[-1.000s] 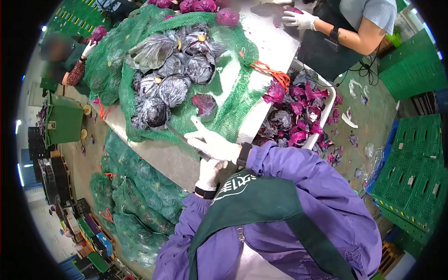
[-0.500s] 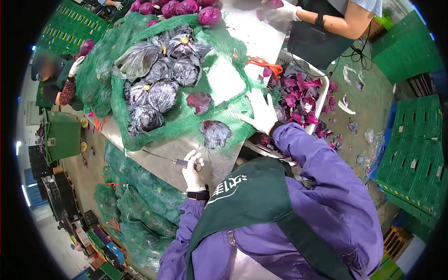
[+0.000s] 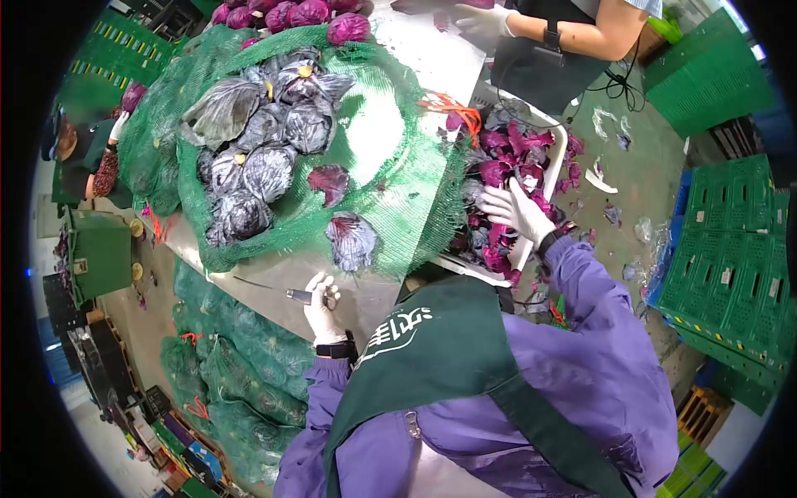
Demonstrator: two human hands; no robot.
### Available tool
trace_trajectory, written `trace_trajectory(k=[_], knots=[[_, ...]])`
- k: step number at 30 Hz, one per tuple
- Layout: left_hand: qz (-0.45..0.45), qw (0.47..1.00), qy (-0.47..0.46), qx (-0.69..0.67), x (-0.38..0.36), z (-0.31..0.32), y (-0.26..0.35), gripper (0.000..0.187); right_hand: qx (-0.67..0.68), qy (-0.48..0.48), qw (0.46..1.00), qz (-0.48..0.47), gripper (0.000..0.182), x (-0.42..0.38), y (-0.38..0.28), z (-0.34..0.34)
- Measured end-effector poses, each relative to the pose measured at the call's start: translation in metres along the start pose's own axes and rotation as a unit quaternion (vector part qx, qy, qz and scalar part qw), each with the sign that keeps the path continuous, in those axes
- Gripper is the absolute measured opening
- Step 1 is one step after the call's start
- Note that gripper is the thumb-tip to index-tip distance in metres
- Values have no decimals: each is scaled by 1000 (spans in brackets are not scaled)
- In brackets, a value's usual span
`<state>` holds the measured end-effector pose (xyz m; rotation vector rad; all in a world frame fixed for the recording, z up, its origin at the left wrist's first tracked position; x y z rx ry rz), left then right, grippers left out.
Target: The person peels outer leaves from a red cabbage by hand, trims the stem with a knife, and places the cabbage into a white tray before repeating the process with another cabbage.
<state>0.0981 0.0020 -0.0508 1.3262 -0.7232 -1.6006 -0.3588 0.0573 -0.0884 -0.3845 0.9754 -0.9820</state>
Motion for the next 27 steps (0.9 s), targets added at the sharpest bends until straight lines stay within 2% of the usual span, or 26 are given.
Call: trace_trajectory(k=[1, 2, 3, 5, 6, 7, 8, 9, 11, 13, 14, 15, 16, 17, 18, 19, 20, 21, 23, 24, 25, 27], knots=[[2, 1000, -1, -2, -1, 4, 3, 33, 113, -96, 988, -40, 83, 11, -19, 27], [5, 1000, -5, -1, -2, 7, 6, 35, 160, -147, 973, -72, 82, 15, -36, 53], [10, 1000, -8, 1, -4, 8, 9, 37, 160, -179, 967, -82, 82, 21, -48, 76], [15, 1000, -3, 12, -8, 11, 12, 36, 131, -207, 966, -84, 70, 50, -50, 100], [6, 1000, -4, 18, -10, 12, 11, 36, -100, -136, 970, -177, 63, 71, -43, 109], [-4, 1000, -5, 23, -12, 12, 9, 36, -324, -56, 908, -260, 56, 85, -34, 126], [-3, 1000, -4, 29, -12, 11, 7, 35, -560, 14, 770, -306, 50, 74, -35, 160], [-2, 1000, 3, 27, -13, 12, 6, 35, -648, 30, 678, -347, 50, 73, -34, 190], [-20, 999, -8, 38, -14, 14, 4, 33, -754, 4, 535, -382, 53, 77, 12, 209], [-22, 999, 0, 33, -17, 13, 8, 31, -739, -36, 548, -391, 55, 72, 24, 176], [-7, 1000, 3, 26, -15, 15, 13, 31, -720, -47, 576, -384, 55, 61, 11, 158], [2, 1000, 12, 21, -21, 12, 17, 32, -754, -27, 583, -301, 52, 46, 1, 140], [5, 999, 38, 30, -24, 10, 20, 32, -738, 19, 621, -263, 53, 41, -8, 118], [10, 998, 47, 29, -27, 4, 25, 32, -767, 163, 596, -175, 50, 29, -11, 90], [4, 997, 27, 77, -28, 0, 29, 32, -717, 401, 567, -63, 50, 32, 30, 3], [-2, 992, 9, 125, -29, -3, 34, 32, -666, 414, 616, 69, 51, 23, 28, -26], [4, 993, -6, 122, -28, -2, 34, 31, -740, 375, 548, -104, 48, 28, 27, -30], [10, 986, -37, 161, -25, 2, 36, 29, -680, 316, 626, -213, 45, 30, 12, -5], [12, 984, -106, 145, -11, 23, 31, 27, -532, 142, 796, -250, 46, 38, -23, 96], [-3, 969, -125, 211, -3, 38, 34, 28, -448, 48, 861, -237, 47, 42, -26, 147], [-17, 950, -146, 275, 6, 55, 36, 29, -356, -46, 907, -220, 48, 51, -22, 192], [146, 872, -195, 425, 18, 92, 41, 31, -223, -117, 949, -189, 48, 74, 10, 249]])
Point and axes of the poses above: each hand's wrist, its own x-axis towards the middle knuckle, its own z-axis out of the palm, y = z × x, the point moved 5 cm from there along x, towards the middle knuckle, and after that the axes turned 12 degrees about -y, right-handed, at the moved point
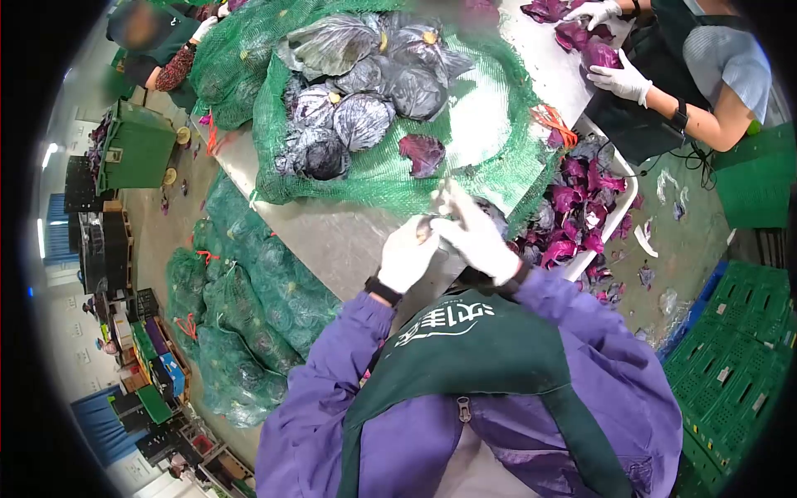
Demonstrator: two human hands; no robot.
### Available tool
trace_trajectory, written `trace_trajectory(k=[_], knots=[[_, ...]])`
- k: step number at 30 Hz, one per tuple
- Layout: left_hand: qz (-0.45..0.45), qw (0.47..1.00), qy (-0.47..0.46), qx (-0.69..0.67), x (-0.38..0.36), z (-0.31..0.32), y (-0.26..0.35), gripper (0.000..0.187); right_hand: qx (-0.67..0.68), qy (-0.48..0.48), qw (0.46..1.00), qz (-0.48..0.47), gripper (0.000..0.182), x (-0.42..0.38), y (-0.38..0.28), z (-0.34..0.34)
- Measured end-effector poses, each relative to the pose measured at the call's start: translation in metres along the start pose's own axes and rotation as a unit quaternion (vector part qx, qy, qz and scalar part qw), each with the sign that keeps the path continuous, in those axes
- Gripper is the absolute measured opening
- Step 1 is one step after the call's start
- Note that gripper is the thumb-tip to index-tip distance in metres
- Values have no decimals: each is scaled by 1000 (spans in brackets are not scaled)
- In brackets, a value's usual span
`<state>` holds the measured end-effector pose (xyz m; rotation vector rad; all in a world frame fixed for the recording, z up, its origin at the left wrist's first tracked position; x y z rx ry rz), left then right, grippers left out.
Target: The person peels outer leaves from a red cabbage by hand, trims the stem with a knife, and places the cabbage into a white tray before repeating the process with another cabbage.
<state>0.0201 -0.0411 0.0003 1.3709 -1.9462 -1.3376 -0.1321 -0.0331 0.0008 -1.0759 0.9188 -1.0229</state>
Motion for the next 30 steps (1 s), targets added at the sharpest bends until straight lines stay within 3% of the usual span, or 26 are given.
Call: trace_trajectory(k=[2, 4, 5, 6, 7, 8, 9, 10, 12, 14, 16, 17, 18, 20, 21, 22, 25, 28, 30], knots=[[-32, 988, -83, 126, 13, 5, -1, 36, 124, 7, 990, 67, 44, 26, 26, 27], [-16, 967, -224, 124, 27, -16, -16, 39, 53, 21, 997, 52, 40, 46, 45, 18], [-26, 962, -191, 195, 33, -48, 8, 38, -17, 40, 998, 40, 35, 52, 48, 13], [-79, 968, -177, 160, 48, -77, 21, 37, -72, 67, 994, 55, 28, 51, 46, 7], [-6, 987, -78, 138, 64, -103, 12, 37, -31, 64, 995, 66, 28, 51, 57, 1], [-11, 992, -45, 118, 82, -123, 31, 39, 8, 60, 995, 77, 27, 48, 69, -5], [62, 994, 60, 60, 102, -133, 40, 34, -27, 67, 995, 72, 27, 42, 70, -12], [119, 989, 83, -14, 126, -138, 52, 26, -25, 61, 996, 56, 27, 37, 79, -21], [204, 967, 125, 81, 173, -147, 60, 25, -53, 95, 992, 67, 26, 24, 77, -46], [164, 944, 152, 243, 205, -153, 44, 23, -53, 155, 987, 9, 26, 10, 80, -86], [13, 918, 82, 387, 221, -160, -4, 20, -27, 245, 968, 53, 25, -10, 77, -125], [16, 896, 110, 430, 220, -166, -12, 20, -41, 251, 965, 63, 26, -21, 80, -145], [16, 881, 67, 468, 222, -167, -17, 33, -55, 256, 962, 72, 26, -31, 83, -164], [-83, 931, 25, 355, 196, -171, -10, 52, -84, 298, 947, 86, 28, -53, 77, -181], [-121, 936, -35, 330, 194, -175, -19, 72, -66, 302, 946, 94, 29, -60, 74, -185], [-126, 935, -34, 328, 189, -176, -20, 72, -59, 303, 945, 102, 29, -68, 72, -185], [-244, 859, 6, 450, 164, -178, -8, 91, -68, 287, 951, 92, 27, -74, 73, -178], [-57, 789, 44, 610, 174, -168, -11, 107, -62, 258, 961, 73, 27, -66, 57, -150], [-173, 831, -29, 528, 188, -162, -14, 112, -48, 243, 967, 59, 27, -62, 55, -133]])
Point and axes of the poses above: each hand's wrist, its own x-axis towards the middle knuckle, its own z-axis out of the palm, y = z × x, the point moved 5 cm from there along x, towards the middle knuckle, and after that the axes turned 12 degrees about -y, right-handed, at the moved point
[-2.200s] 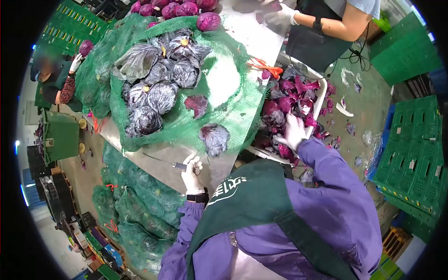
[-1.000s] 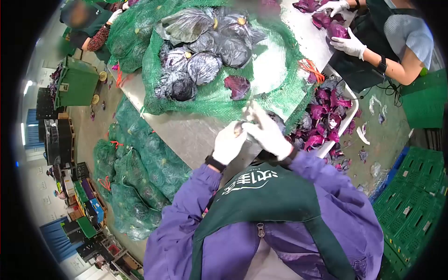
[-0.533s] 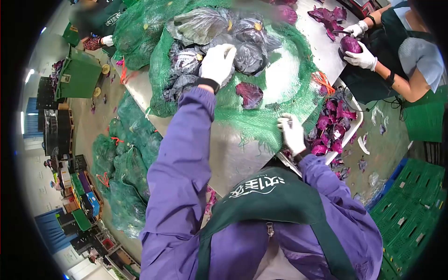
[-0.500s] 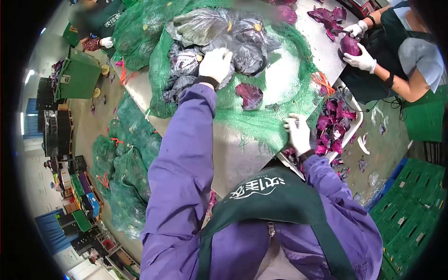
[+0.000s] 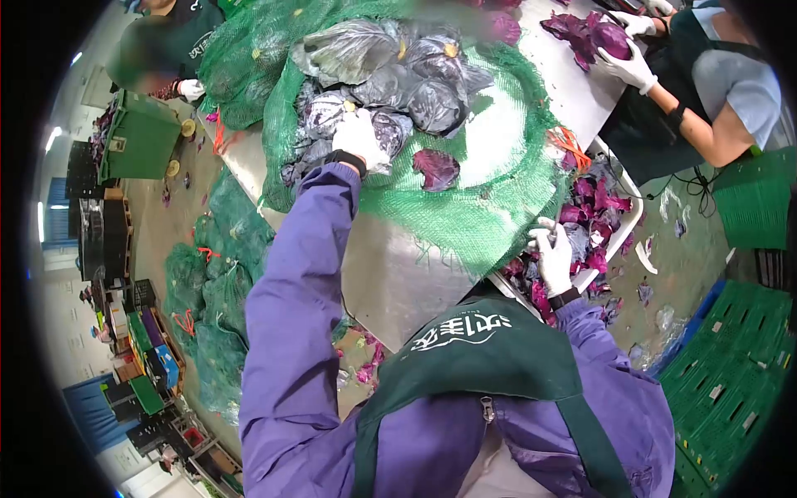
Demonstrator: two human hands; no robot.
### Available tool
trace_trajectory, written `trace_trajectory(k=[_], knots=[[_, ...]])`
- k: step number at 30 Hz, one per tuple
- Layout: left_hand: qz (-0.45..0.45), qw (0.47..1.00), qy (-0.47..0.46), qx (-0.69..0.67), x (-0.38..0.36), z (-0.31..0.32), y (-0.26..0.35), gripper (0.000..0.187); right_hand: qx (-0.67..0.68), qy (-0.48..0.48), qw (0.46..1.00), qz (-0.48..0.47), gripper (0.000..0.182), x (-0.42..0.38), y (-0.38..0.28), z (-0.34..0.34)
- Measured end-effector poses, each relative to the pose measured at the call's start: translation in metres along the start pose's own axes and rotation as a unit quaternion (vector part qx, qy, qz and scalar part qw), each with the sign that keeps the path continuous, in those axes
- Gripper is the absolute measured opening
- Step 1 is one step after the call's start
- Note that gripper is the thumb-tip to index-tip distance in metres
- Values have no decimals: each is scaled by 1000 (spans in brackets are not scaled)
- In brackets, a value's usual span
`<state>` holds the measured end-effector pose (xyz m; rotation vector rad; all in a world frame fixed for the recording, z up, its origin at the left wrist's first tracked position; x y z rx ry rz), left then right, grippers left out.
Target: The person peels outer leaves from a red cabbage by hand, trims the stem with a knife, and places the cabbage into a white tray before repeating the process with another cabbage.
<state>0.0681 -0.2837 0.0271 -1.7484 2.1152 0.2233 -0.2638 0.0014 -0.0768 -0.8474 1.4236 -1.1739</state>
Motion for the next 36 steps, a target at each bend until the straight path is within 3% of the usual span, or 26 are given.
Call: trace_trajectory(k=[2, 6, 8, 12, 14, 16, 17, 18, 19, 20, 22, 24, 26, 27, 28, 30, 31, 32, 33, 34, 35, 36], knots=[[-75, 988, -71, -114, -1, 3, -2, 123, -57, -28, 998, -9, 27, -10, -10, 14], [-23, 983, -90, -159, 5, 6, -14, 124, -2, -80, 995, 52, 30, -37, -10, 34], [-22, 975, -46, -214, -11, 4, -15, 122, -46, -109, 992, 48, 31, -49, -5, 33], [-39, 938, 61, -338, -35, 23, -11, 116, -7, -104, 993, 60, 32, -58, 1, 28], [49, 863, 145, -481, -36, 41, -19, 111, -6, -111, 993, 45, 31, -57, -2, 27], [91, 733, 158, -655, -60, 50, -14, 93, -11, -126, 991, 34, 32, -55, -8, 30], [50, 675, 111, -728, -92, 38, -3, 76, -10, -128, 991, 33, 32, -54, -12, 33], [65, 587, 104, -800, -103, 55, -5, 69, -2, -142, 989, 28, 33, -53, -16, 39], [16, 515, 61, -855, -133, 65, 3, 62, 6, -157, 987, 25, 33, -54, -22, 45], [88, 557, 106, -819, -146, 83, -2, 58, -7, -165, 985, 54, 33, -54, -33, 51], [66, 391, 24, -918, -177, 131, 7, 61, -89, -168, 981, 45, 31, -45, -60, 63], [101, 359, 33, -927, -203, 146, 25, 66, -170, -111, 973, -108, 29, -13, -66, 74], [58, 352, 42, -933, -227, 170, 36, 67, -263, -60, 940, -211, 26, 18, -83, 94], [-7, 359, 22, -933, -238, 187, 38, 64, -227, -75, 946, -221, 29, 35, -85, 109], [-104, 362, -8, -926, -248, 209, 41, 64, -356, -123, 913, -158, 35, 47, -96, 122], [-95, 442, -14, -892, -256, 214, 40, 69, -427, -98, 853, -285, 43, 80, -74, 145], [-101, 480, -25, -871, -261, 207, 42, 76, -493, -99, 818, -279, 43, 96, -57, 152], [-103, 478, -24, -872, -264, 216, 41, 76, -556, -101, 779, -272, 43, 107, -47, 158], [-69, 579, 28, -812, -264, 218, 35, 81, -556, -103, 778, -274, 43, 112, -50, 158], [-34, 670, 79, -738, -264, 219, 30, 85, -499, -161, 824, -215, 42, 120, -46, 158], [1, 663, 97, -742, -277, 168, 45, 94, -435, -218, 860, -152, 41, 125, -41, 159], [-1, 662, 97, -743, -275, 172, 43, 94, -436, -220, 860, -152, 41, 128, -44, 163]])
Point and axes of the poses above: each hand's wrist, its own x-axis towards the middle knuckle, its own z-axis out of the palm, y = z × x, the point moved 5 cm from there along x, towards the middle knuckle, and after that the axes turned 12 degrees about -y, right-handed, at the moved point
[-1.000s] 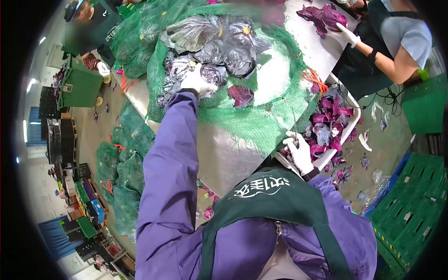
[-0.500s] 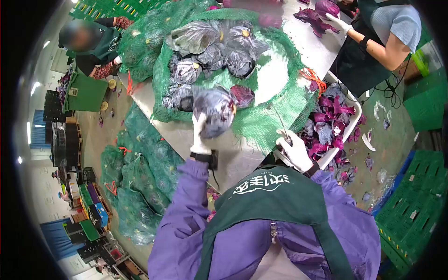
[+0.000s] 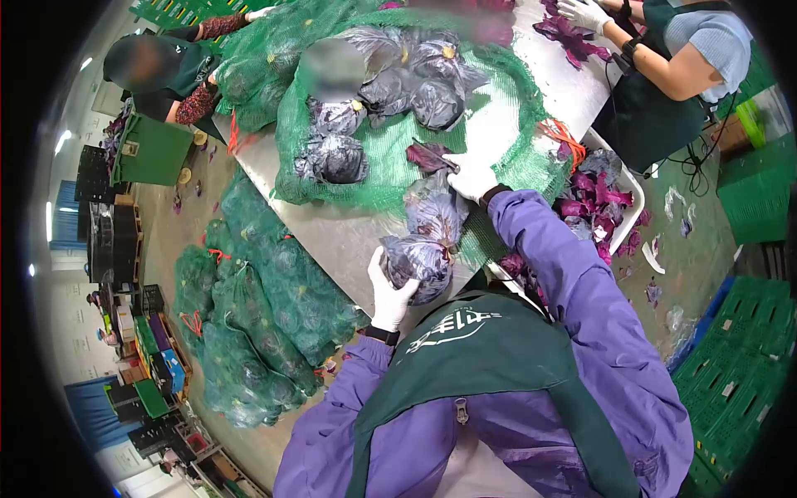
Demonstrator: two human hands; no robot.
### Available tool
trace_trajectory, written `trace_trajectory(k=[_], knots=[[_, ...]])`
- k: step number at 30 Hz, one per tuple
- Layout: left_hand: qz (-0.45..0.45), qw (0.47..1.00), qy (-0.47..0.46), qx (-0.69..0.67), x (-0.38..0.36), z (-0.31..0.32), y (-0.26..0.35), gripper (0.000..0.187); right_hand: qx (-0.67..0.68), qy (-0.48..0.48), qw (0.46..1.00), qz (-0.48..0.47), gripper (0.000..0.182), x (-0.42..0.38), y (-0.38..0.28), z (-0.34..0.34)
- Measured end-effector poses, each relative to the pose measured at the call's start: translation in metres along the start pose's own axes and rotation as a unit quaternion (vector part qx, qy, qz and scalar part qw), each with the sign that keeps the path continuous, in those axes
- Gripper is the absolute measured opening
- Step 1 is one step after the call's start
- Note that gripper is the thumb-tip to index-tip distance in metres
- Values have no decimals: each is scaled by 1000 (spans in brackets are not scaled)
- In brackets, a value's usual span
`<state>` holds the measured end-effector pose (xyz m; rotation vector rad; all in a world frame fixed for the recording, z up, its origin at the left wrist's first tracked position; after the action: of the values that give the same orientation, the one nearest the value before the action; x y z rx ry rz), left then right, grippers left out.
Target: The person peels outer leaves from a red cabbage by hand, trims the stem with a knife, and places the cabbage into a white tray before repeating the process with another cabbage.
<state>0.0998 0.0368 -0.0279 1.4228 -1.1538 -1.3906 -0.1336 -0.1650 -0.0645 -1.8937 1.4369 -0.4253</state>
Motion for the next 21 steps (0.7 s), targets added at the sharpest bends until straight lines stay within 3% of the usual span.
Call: trace_trajectory(k=[2, 4, 6, 8, 10, 14, 15, 16, 17, 19, 21], knots=[[79, 991, -92, 51, 3, 8, -3, 100, 28, -33, 997, 57, 40, 9, 5, 5], [46, 990, -103, 90, 4, 7, -13, 104, 42, -12, 998, 40, 35, 9, 9, 7], [23, 993, -116, 8, 9, 8, -16, 103, 225, 90, 970, 18, 31, -6, 5, -15], [20, 994, -106, -30, 15, 8, -17, 100, 258, 132, 956, 47, 29, -46, -3, -57], [37, 994, -102, 3, 25, 8, -19, 99, 150, 266, 952, -21, 29, -93, 3, -100], [58, 994, -72, 61, 39, 30, -22, 98, 85, 408, 903, 103, 31, -178, 55, -144], [76, 992, -76, 66, 42, 37, -21, 98, 57, 439, 894, 67, 33, -189, 47, -147], [92, 990, -78, 74, 45, 43, -20, 97, 135, 399, 906, 50, 35, -192, 42, -136], [167, 948, -46, 268, 45, 53, -6, 97, 212, 357, 909, 32, 38, -191, 15, -125], [140, 944, -62, 294, 47, 67, 13, 96, 61, 228, 972, -5, 57, -185, -54, -101], [110, 939, -64, 319, 50, 76, 25, 92, 68, 169, 981, -73, 74, -174, -79, -53]])
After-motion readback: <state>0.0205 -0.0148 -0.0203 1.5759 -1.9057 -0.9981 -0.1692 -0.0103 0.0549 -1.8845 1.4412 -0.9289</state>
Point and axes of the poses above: each hand's wrist, its own x-axis towards the middle knuckle, its own z-axis out of the palm, y = z × x, the point moved 5 cm from there along x, towards the middle knuckle, and after that the axes turned 12 degrees about -y, right-handed, at the moved point
